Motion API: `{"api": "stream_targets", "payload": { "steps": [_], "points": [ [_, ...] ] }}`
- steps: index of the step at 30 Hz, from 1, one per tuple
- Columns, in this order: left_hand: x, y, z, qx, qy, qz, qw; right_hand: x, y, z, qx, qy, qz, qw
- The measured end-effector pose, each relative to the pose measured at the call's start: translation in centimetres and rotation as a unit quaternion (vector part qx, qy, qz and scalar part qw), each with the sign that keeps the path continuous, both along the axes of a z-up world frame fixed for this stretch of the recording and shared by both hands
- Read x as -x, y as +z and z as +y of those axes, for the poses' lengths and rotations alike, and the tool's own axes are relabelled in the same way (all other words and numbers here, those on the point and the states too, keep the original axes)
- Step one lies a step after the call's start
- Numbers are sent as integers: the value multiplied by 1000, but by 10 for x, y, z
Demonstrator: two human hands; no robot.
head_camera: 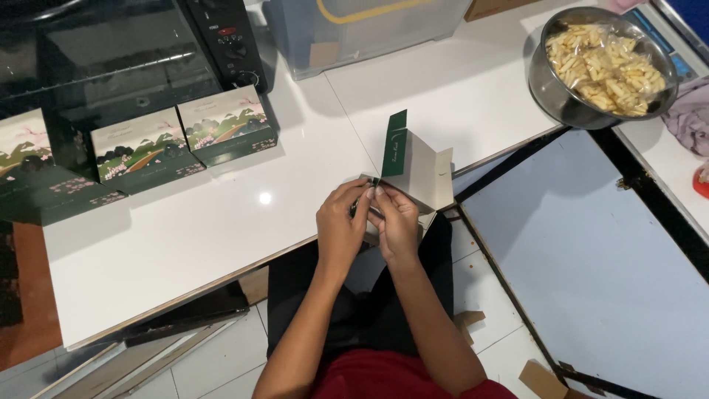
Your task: Assembling a cardboard box by folding and tucking flaps.
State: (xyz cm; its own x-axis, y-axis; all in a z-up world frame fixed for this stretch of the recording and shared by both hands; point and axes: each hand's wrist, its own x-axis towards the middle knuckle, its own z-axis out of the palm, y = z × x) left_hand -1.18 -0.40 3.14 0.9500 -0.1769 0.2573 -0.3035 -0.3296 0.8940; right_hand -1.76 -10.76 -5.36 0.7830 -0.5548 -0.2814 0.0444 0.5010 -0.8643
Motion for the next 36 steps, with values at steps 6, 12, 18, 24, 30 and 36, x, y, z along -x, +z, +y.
{"api": "stream_targets", "payload": {
  "steps": [6,12,18,24,30,36],
  "points": [
    [6,7,2,-74,-10,-10,997,-6,-34,-6,0,16,-18,1000],
    [-3,-12,4,-126,25,-22,991,-15,-58,-9,-52,39,-44,997],
    [-18,-23,4,-234,44,-49,970,-15,-1,-8,121,115,25,986],
    [-43,-8,2,-284,25,-42,958,12,59,-9,417,289,50,860],
    [-47,-9,8,-253,36,-30,966,48,54,-52,551,-151,-59,819],
    [-25,4,9,-185,3,4,983,19,43,-100,217,94,5,972]
  ]
}}
